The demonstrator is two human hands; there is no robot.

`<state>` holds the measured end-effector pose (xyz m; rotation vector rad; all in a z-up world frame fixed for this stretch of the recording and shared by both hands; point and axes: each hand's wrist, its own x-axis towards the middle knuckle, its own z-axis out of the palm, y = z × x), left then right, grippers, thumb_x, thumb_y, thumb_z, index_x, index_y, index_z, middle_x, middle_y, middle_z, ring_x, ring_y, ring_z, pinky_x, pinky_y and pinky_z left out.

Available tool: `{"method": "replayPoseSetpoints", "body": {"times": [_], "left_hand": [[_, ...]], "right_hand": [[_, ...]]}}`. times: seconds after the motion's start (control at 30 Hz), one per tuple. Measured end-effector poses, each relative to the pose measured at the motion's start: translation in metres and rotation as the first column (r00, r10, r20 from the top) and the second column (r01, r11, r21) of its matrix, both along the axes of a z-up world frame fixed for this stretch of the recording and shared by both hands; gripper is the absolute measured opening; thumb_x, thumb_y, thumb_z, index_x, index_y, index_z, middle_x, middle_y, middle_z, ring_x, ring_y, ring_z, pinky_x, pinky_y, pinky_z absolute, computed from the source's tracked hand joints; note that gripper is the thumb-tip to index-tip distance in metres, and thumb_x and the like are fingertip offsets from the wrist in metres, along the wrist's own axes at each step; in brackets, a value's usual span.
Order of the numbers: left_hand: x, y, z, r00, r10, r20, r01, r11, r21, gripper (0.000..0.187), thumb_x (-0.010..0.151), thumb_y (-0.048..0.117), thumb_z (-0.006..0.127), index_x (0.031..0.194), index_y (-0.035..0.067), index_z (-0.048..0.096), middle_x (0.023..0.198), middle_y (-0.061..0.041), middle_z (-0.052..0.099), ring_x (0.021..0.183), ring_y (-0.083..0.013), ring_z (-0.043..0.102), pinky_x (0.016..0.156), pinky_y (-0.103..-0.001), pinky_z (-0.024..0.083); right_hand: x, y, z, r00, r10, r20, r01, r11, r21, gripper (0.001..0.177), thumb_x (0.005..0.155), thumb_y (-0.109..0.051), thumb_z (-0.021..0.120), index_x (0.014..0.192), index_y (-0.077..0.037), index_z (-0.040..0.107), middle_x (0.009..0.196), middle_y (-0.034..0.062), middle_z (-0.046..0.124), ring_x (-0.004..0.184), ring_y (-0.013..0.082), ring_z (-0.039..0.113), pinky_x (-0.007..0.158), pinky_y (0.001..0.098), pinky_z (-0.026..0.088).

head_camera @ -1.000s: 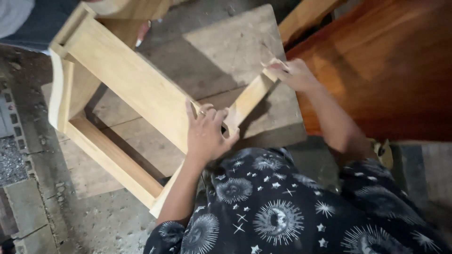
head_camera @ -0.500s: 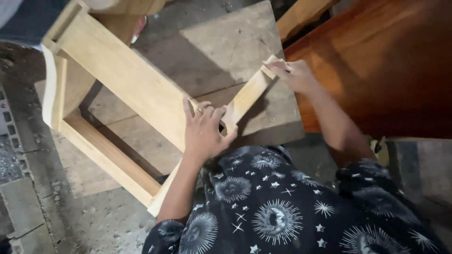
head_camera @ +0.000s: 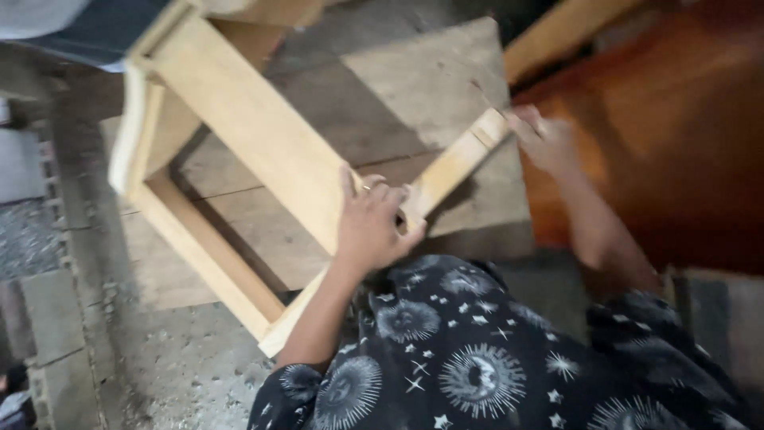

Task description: The person sands a wooden chair frame using a sanding block. They work on various parts of the frame, including the legs and crossbars, while standing in a workshop. The person rotates the chair to access different surfaces.

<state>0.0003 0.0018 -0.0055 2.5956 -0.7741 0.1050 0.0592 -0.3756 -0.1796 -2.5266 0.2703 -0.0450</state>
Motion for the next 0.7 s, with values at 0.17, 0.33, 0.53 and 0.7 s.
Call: {"method": "replayPoseSetpoints", "body": {"times": [0.17,0.33,0.53,0.7], "left_hand": [[0.0,-0.002,0.001,1.0,0.011,0.014,-0.012,1.0,0.014,0.055,0.072,0.051,0.072,0.11,0.011,0.072,0.085,-0.01,0.066,0.112,-0.0314,0.064,0.118,-0.072,0.016],[0.005,-0.004,-0.001,1.0,-0.003,0.01,0.002,0.998,0.056,0.056,0.072,0.054,0.071,0.109,0.012,0.073,0.083,-0.01,0.066,0.111,-0.0307,0.063,0.118,-0.073,0.013],[0.001,-0.003,-0.001,0.999,-0.008,0.033,0.008,1.0,0.006,0.054,0.072,0.05,0.072,0.109,0.011,0.072,0.083,-0.011,0.066,0.108,-0.0326,0.065,0.116,-0.074,0.018],[0.001,0.0,0.0,0.999,-0.029,0.029,0.027,0.999,0.047,0.055,0.073,0.053,0.071,0.111,0.013,0.071,0.085,-0.009,0.066,0.111,-0.0314,0.065,0.117,-0.073,0.017]], "right_hand": [[-0.014,-0.01,-0.024,0.923,0.366,0.119,-0.318,0.899,-0.3,0.025,0.108,-0.03,0.059,0.117,-0.015,0.077,0.106,-0.0065,0.074,0.109,0.0098,0.068,0.125,0.0339,0.029],[0.001,0.042,0.003,0.949,0.216,0.231,-0.218,0.976,-0.018,0.043,0.116,-0.047,0.055,0.094,-0.015,0.074,0.075,0.0107,0.071,0.091,0.0328,0.073,0.098,0.0421,0.04],[0.006,0.058,0.045,0.768,0.359,0.53,-0.202,0.922,-0.331,0.043,0.109,-0.024,0.078,0.07,-0.007,0.071,0.064,0.0117,0.067,0.071,0.0314,0.069,0.081,0.0352,0.044],[0.007,0.023,0.012,0.909,0.223,0.352,-0.225,0.974,-0.036,0.056,0.112,-0.034,0.068,0.06,-0.019,0.058,0.057,-0.0019,0.061,0.067,0.0174,0.068,0.087,0.0249,0.039]]}}
